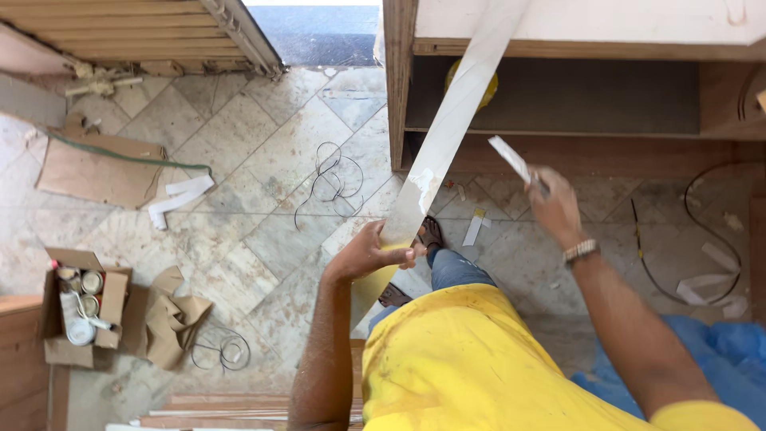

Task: The person holds a long, thin piece of wood and uses a brush to apply white paint to its surface. They repeatedly dip the brush into a yellow container to reload paint and continue coating the wood piece.

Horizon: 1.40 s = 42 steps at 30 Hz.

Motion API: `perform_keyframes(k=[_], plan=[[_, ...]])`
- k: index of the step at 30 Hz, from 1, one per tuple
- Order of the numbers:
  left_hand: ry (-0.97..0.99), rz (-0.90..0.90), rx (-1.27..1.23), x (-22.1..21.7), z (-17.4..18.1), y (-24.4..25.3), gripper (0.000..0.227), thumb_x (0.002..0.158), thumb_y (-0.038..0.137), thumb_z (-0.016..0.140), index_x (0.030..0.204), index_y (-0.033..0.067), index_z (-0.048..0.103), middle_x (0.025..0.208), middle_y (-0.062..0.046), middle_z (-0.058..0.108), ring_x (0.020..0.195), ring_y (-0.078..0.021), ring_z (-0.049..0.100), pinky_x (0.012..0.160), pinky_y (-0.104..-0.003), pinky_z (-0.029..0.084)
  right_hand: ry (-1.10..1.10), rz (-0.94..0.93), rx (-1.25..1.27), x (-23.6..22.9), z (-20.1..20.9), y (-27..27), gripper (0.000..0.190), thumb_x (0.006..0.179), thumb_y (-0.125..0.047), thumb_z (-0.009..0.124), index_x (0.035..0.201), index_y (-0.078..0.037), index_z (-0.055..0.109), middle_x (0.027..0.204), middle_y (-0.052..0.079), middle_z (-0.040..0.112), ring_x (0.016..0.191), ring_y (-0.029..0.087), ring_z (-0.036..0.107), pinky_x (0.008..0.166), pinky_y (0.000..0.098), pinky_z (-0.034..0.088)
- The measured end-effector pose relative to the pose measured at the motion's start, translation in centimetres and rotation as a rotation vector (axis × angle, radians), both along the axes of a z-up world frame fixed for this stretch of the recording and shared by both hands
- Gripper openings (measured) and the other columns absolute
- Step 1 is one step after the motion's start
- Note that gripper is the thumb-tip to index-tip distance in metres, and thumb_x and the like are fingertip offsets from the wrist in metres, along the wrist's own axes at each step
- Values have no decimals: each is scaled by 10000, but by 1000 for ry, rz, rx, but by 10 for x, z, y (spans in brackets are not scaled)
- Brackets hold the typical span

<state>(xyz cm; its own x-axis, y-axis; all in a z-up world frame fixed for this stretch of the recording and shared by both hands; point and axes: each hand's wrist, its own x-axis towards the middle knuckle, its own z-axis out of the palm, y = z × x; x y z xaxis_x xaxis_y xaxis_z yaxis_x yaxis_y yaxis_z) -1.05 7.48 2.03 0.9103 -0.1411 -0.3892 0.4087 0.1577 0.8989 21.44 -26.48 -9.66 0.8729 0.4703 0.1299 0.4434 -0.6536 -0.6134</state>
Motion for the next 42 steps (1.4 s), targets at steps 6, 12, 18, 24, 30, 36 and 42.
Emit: perform_keyframes(k=[6,12,18,24,30,36,42], plan=[[21,52,18,5,35,6,512,787,314,856,1154,2,682,970,-51,778,812,-106,720,753,-306,637,-125,182,-743,193,-47,99,348,956,-208,609,1280,-141,718,1246,174,696,1233,412,573,1050,588,432],[99,115,68,16,59,4,541,772,311,872,1152,-6,654,901,-44,745,784,-116,712,737,-305,627,-99,284,-800,263,-95,196,410,959,-209,611,1358,-117,631,1358,174,622,1319,380,517,1077,570,386],[145,169,88,22,52,0,679,729,359,870,1266,37,608,928,-31,757,773,-116,731,754,-295,615,-59,387,-812,278,-126,219,397,970,-160,605,1360,-85,626,1331,163,646,1268,336,561,1045,501,426],[137,179,-38,29,24,-4,671,775,366,857,1280,-7,619,940,-71,763,785,-118,726,746,-304,618,61,408,-743,287,-142,186,384,982,-111,599,1361,-54,622,1304,153,670,1217,293,605,1014,433,465],[34,128,-5,46,9,4,633,827,332,835,1314,-14,625,970,-76,761,816,-104,687,762,-287,598,348,367,-406,289,-133,117,372,993,-62,593,1362,-23,617,1277,142,694,1167,249,649,983,365,504],[81,108,-70,61,-16,11,699,764,383,863,1291,0,609,987,-54,756,819,-108,708,750,-305,615,551,115,100,243,-148,56,269,1017,-19,576,1260,-12,689,1179,103,739,1060,177,700,901,278,535],[53,103,-30,65,-21,8,691,770,386,881,1269,-18,624,986,-55,756,838,-107,693,767,-297,602,924,-102,465,198,-159,61,214,1078,-181,527,1182,-36,644,986,50,696,798,137,660,643,256,522]])
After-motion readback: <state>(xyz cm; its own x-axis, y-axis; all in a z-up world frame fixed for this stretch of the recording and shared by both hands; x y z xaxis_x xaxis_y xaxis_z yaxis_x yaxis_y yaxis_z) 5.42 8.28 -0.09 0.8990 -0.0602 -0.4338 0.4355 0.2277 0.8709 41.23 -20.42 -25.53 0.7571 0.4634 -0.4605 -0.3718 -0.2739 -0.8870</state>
